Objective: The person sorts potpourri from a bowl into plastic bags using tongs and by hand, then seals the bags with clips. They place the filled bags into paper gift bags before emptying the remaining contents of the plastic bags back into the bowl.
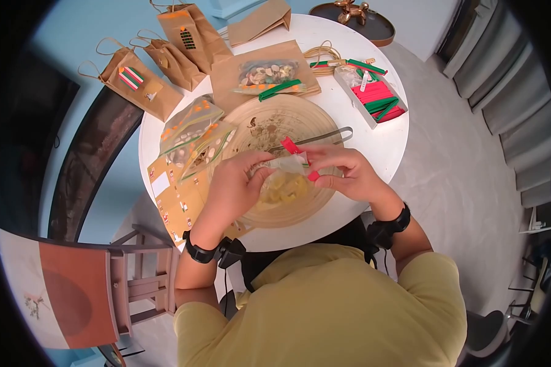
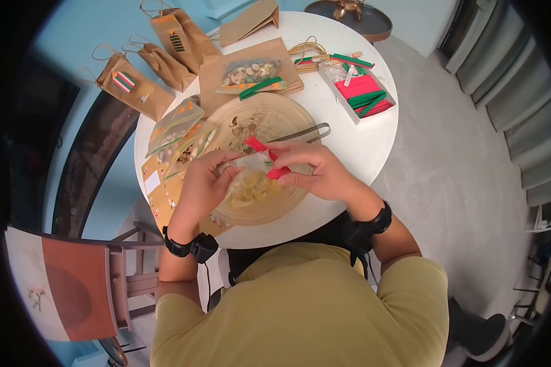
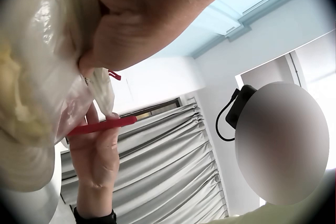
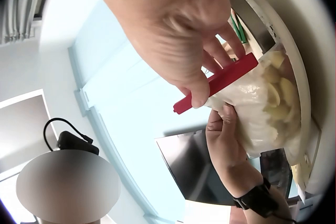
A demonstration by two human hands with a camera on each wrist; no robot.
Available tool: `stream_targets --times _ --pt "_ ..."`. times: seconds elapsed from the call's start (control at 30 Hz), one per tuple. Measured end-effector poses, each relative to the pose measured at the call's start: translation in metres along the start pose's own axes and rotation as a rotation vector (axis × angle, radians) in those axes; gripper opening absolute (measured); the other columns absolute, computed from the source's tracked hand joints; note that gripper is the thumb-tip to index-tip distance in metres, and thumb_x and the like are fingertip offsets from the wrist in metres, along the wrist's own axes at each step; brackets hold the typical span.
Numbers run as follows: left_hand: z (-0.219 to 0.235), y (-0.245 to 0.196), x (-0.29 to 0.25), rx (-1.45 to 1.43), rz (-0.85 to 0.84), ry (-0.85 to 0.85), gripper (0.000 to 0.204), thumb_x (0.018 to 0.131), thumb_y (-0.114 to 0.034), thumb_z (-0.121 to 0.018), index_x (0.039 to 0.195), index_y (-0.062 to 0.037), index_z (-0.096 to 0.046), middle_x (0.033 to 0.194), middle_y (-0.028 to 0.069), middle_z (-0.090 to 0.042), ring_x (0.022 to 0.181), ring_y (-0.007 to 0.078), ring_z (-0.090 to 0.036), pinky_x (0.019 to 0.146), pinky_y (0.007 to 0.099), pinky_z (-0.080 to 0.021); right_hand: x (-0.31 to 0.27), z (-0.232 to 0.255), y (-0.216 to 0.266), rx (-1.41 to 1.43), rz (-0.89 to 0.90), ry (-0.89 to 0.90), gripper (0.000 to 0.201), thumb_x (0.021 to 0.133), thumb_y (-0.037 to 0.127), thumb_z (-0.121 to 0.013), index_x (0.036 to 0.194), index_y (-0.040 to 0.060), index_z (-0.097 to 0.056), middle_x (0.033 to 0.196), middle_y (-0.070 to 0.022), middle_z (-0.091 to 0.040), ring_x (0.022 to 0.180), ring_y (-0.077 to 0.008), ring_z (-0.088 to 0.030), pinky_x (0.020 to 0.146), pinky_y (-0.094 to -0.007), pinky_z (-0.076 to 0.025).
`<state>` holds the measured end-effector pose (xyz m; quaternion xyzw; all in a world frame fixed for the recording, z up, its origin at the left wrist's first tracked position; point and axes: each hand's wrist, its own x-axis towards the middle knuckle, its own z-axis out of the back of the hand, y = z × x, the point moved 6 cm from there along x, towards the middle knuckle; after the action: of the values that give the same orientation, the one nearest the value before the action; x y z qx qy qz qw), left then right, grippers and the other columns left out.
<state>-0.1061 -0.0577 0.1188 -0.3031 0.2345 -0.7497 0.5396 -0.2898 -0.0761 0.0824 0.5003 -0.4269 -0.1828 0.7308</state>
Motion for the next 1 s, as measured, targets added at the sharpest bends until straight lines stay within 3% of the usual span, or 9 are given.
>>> stream_targets --times 0.03,0.1,0.27,0.47,0.53,0.63,0.73,0.8,1.0 --pt "-0.002 0.003 0.000 -0.002 0.001 -0.002 0.015 0.079 -0.004 -0.064 0.093 0.0009 -0.059 0.076 0.0086 -0.060 0.063 0.0143 -0.053 0.059 0.0255 -0.042 0.000 0.000 0.002 -0.010 0.016 -0.020 0.024 0.073 -0.001 -0.069 0.096 0.0021 -0.065 0.117 -0.0175 -0.057 0.106 -0.0238 -0.055 0.089 -0.0323 -0.043" --pt "-0.002 0.013 0.001 -0.155 0.067 -0.065 0.019 0.077 -0.010 -0.067 0.094 -0.0030 -0.060 0.078 0.0138 -0.063 0.061 0.0270 -0.059 0.059 0.0321 -0.045 -0.002 0.000 0.000 0.011 0.034 -0.066 0.025 0.073 -0.001 -0.069 0.097 0.0024 -0.065 0.117 -0.0173 -0.057 0.106 -0.0240 -0.056 0.089 -0.0326 -0.043" --pt "0.000 0.015 0.001 -0.137 0.137 -0.071 0.018 0.077 -0.010 -0.068 0.092 -0.0028 -0.059 0.078 0.0129 -0.064 0.059 0.0219 -0.058 0.058 0.0288 -0.045 -0.005 -0.003 -0.017 0.286 -0.016 -0.244 0.027 0.073 -0.001 -0.069 0.100 0.0034 -0.066 0.116 -0.0167 -0.058 0.106 -0.0251 -0.056 0.089 -0.0331 -0.043" --pt "-0.007 0.009 0.000 -0.156 0.063 0.007 0.019 0.077 -0.009 -0.068 0.092 -0.0027 -0.058 0.078 0.0128 -0.064 0.061 0.0217 -0.059 0.058 0.0285 -0.045 0.006 -0.025 -0.003 -0.052 -0.005 -0.144 0.030 0.072 -0.002 -0.069 0.100 0.0071 -0.068 0.108 -0.0169 -0.061 0.102 -0.0255 -0.058 0.082 -0.0305 -0.046" --pt "-0.011 0.008 -0.001 -0.136 0.053 0.024 0.019 0.077 -0.009 -0.067 0.092 -0.0024 -0.059 0.078 0.0124 -0.065 0.061 0.0221 -0.059 0.058 0.0288 -0.046 0.010 -0.030 0.005 -0.219 0.185 -0.173 0.030 0.071 -0.001 -0.069 0.100 0.0086 -0.068 0.103 -0.0156 -0.063 0.092 -0.0256 -0.060 0.075 -0.0303 -0.048" --pt "-0.005 0.001 -0.004 -0.310 0.040 -0.085 0.016 0.076 -0.009 -0.067 0.088 -0.0018 -0.060 0.079 0.0114 -0.065 0.062 0.0243 -0.060 0.058 0.0299 -0.047 0.011 -0.032 0.004 -0.182 0.138 -0.219 0.030 0.070 0.000 -0.070 0.099 0.0084 -0.068 0.100 -0.0129 -0.064 0.088 -0.0256 -0.061 0.072 -0.0309 -0.049" --pt "0.012 -0.005 -0.011 -0.082 0.159 -0.088 0.017 0.075 -0.009 -0.068 0.088 -0.0009 -0.060 0.078 0.0107 -0.065 0.067 0.0265 -0.061 0.061 0.0316 -0.047 0.009 -0.028 0.002 -0.239 0.051 -0.186 0.030 0.071 -0.001 -0.070 0.099 0.0064 -0.068 0.097 -0.0121 -0.066 0.086 -0.0228 -0.064 0.074 -0.0303 -0.051" --pt "0.019 -0.011 -0.014 0.035 -0.032 -0.066 0.017 0.074 -0.008 -0.068 0.087 -0.0016 -0.061 0.076 0.0115 -0.063 0.070 0.0282 -0.059 0.063 0.0338 -0.046 0.011 -0.026 0.001 -0.232 0.077 -0.184 0.029 0.071 0.000 -0.070 0.099 0.0070 -0.068 0.096 -0.0100 -0.067 0.087 -0.0236 -0.063 0.073 -0.0307 -0.050" --pt "0.014 0.006 -0.017 -0.013 -0.021 -0.039 0.012 0.073 -0.007 -0.069 0.083 -0.0032 -0.064 0.073 0.0139 -0.060 0.070 0.0302 -0.056 0.062 0.0355 -0.045 0.021 -0.033 0.008 -0.226 0.186 -0.132 0.027 0.071 0.001 -0.070 0.098 0.0073 -0.068 0.095 -0.0081 -0.067 0.094 -0.0249 -0.062 0.076 -0.0313 -0.050"
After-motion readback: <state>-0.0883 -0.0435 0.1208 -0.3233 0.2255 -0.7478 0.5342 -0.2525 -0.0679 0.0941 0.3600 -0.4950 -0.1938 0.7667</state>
